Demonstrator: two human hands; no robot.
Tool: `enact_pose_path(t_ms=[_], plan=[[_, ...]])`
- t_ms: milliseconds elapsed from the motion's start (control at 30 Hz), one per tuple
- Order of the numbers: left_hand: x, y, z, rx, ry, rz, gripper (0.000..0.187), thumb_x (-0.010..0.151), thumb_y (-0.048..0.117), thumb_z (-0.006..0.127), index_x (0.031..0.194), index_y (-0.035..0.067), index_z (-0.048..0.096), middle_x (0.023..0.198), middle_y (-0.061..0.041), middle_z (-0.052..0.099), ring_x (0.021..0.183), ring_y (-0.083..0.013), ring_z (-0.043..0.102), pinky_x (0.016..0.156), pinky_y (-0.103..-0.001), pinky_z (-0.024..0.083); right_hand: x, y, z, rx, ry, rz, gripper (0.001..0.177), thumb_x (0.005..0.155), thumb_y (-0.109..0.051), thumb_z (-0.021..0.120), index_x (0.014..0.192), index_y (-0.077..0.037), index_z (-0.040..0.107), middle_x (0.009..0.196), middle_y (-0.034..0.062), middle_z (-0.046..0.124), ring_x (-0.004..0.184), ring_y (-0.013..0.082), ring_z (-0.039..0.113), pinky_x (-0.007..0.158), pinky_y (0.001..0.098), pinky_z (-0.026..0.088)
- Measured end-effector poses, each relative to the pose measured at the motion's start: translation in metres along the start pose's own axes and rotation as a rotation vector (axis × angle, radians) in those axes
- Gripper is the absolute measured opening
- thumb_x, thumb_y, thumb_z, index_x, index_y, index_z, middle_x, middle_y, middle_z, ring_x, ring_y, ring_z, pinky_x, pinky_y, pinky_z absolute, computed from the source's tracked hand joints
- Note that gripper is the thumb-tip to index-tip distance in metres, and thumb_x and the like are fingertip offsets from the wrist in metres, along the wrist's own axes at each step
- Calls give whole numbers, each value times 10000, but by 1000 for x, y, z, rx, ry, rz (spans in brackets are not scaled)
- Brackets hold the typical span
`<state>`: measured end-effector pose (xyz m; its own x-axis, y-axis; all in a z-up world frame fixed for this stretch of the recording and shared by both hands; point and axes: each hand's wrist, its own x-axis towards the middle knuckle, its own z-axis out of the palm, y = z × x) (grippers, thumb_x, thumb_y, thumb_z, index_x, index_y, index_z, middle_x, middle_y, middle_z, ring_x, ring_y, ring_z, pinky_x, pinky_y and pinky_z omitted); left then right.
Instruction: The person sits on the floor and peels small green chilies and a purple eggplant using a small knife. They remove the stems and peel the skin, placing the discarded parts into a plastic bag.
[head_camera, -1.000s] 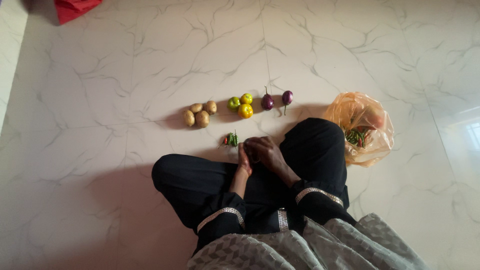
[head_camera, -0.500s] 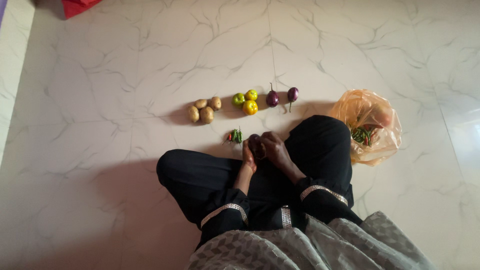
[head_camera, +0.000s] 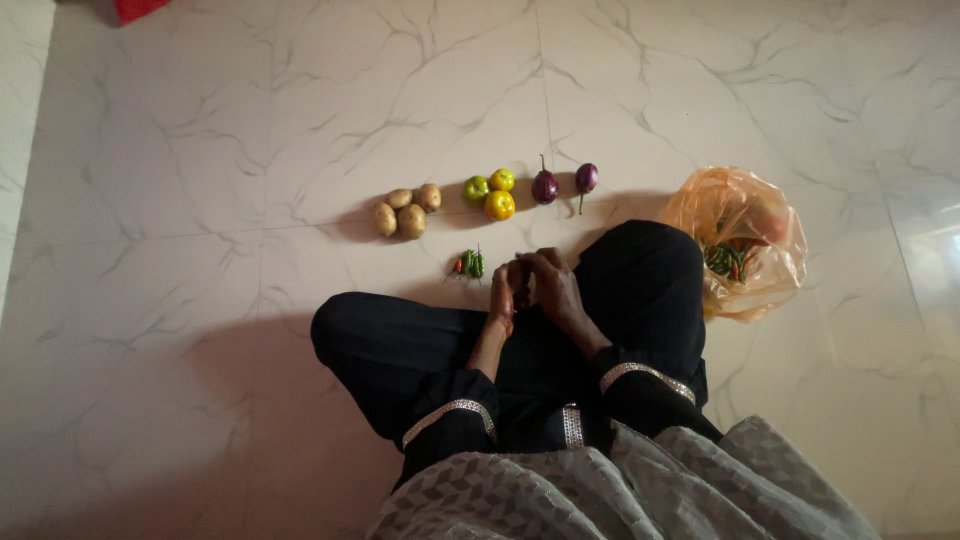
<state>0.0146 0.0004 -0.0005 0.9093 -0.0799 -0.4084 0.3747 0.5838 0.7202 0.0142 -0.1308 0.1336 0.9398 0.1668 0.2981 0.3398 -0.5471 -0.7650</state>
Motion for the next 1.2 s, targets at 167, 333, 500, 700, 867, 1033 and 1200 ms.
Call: enact_pose_path(t_ms=[167,333,500,700,867,1033,1200], plan=[[-2,0,11,209,163,42,567,955,684,514,1199,187,633,1074,46,658,988,-113,625,826,-315,526,1,37,17,45,-83,8,555,649,-5,744,1198,-2,665,1106,208,638,937,415,675,783,456,561],[-6,7,3,-193,47,20,479,1003,578,609,1210,146,618,1035,-21,648,941,-197,638,796,-390,555,-6,83,42,135,59,-73,411,775,7,750,1182,-17,700,1062,180,678,955,346,688,833,409,567],[-5,8,-19,-539,44,-84,710,946,701,526,1101,22,660,856,-127,694,727,-275,673,627,-365,566,-7,120,48,415,91,489,309,972,-57,645,1275,-37,706,895,27,683,778,156,599,697,314,517],[-4,9,-15,-646,30,63,542,1020,664,529,1096,138,631,781,-70,618,698,-240,626,634,-352,544,0,127,40,767,120,535,344,1011,-49,634,1350,-19,678,1087,-2,691,985,82,629,892,231,508],[-16,25,-4,-565,162,35,559,988,609,484,1143,94,636,828,-62,624,718,-226,616,632,-351,530,7,101,26,807,142,562,346,982,-38,614,1327,-62,599,1149,23,706,1008,83,640,896,223,505],[-20,26,-1,-607,43,89,532,1003,558,484,1164,71,623,863,-93,621,761,-242,612,672,-352,524,4,99,27,837,175,485,253,967,8,620,1207,-73,612,1039,11,677,941,85,628,840,220,503],[-25,31,4,-612,53,119,460,997,497,483,1133,72,596,906,-91,630,784,-250,600,677,-382,502,3,100,30,845,116,566,128,1026,-29,602,1113,-31,696,990,-20,672,871,66,598,784,216,479]])
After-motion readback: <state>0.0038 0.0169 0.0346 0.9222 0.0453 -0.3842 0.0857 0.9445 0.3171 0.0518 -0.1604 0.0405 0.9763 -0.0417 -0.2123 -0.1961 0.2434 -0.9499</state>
